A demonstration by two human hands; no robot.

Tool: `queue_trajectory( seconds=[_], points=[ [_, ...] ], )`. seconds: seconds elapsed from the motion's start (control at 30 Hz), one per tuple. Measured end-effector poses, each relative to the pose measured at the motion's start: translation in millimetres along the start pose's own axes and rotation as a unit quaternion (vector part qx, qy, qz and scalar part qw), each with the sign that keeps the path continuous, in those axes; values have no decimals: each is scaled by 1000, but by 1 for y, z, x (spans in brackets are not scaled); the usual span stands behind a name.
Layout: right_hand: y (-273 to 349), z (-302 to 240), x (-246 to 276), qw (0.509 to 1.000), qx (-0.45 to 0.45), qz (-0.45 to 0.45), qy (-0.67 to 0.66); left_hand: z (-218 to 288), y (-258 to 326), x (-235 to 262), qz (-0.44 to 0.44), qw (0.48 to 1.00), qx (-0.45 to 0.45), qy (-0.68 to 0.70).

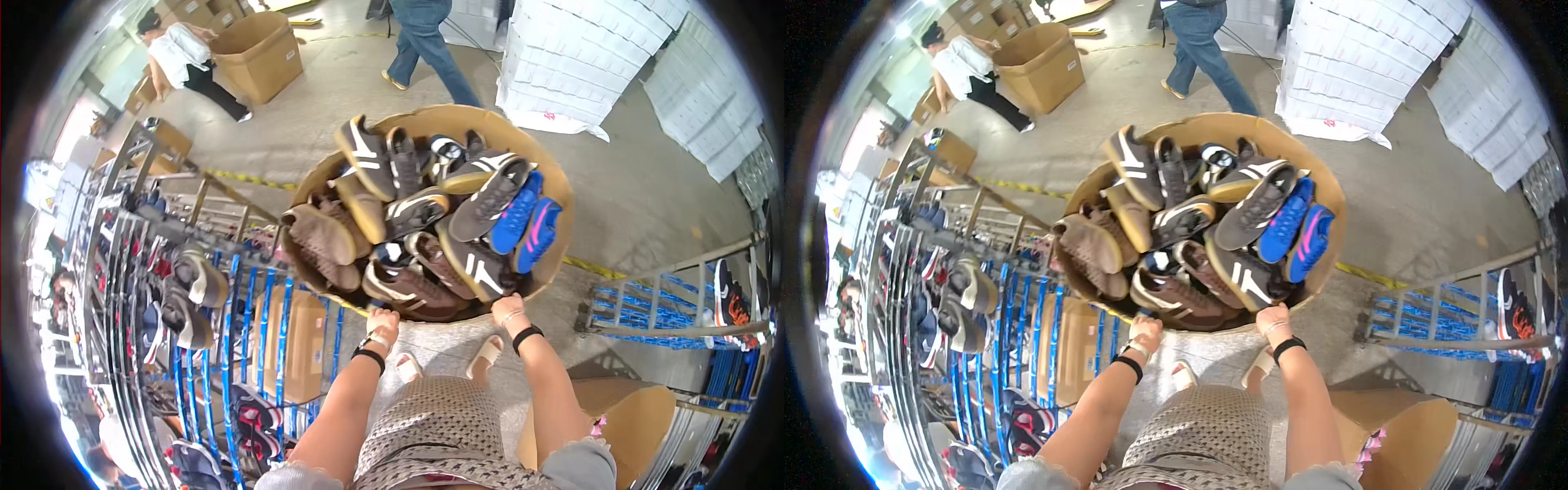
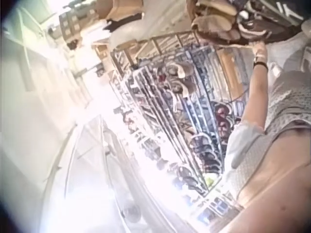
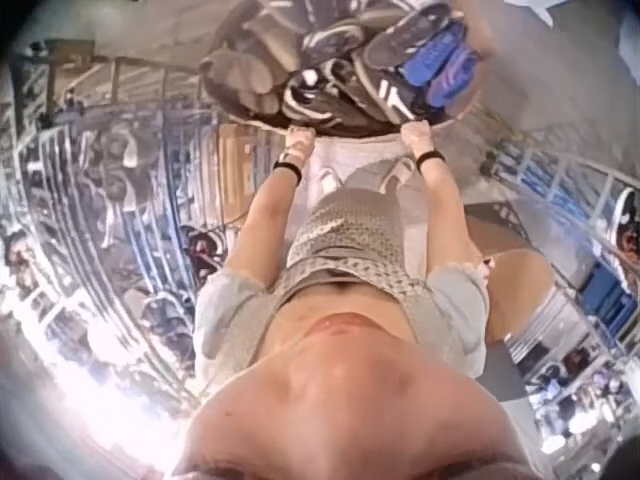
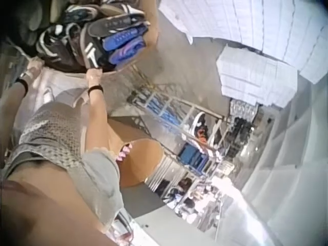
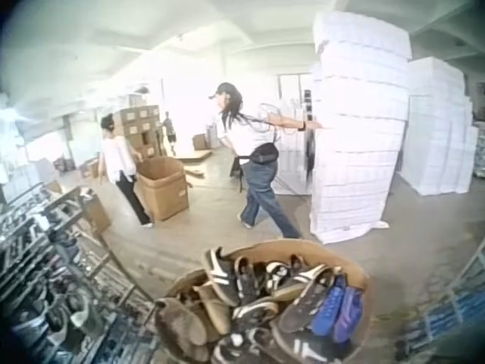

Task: Inspecting and organizing manufactured shoes in a factory setting.

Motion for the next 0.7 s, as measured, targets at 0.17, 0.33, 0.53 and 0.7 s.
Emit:
queue_trajectory(
  seconds=[0.17, 0.33, 0.53, 0.7],
  points=[
    [21, -11, -9, 997, -47, -45, -36, -19, -1, -13, -18, 1000, 8, -9],
    [49, -26, -13, 996, -78, 27, -42, -17, 0, -11, 65, 997, 1, -43],
    [62, -37, -11, 985, -58, 139, -88, 38, 6, -7, 13, 995, 54, -87],
    [48, -14, 5, 984, 85, 88, -130, 182, -8, 2, -38, 998, -20, 44]
  ],
)
Point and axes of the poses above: each hand's wrist, its own y-axis away from the middle knuckle, its own x-axis out of the back of the hand, z = x × y, the point moved 7 cm from there along -y, towards the middle knuckle, and after that the axes turned 13 degrees about -z, right-handed, at the moved point
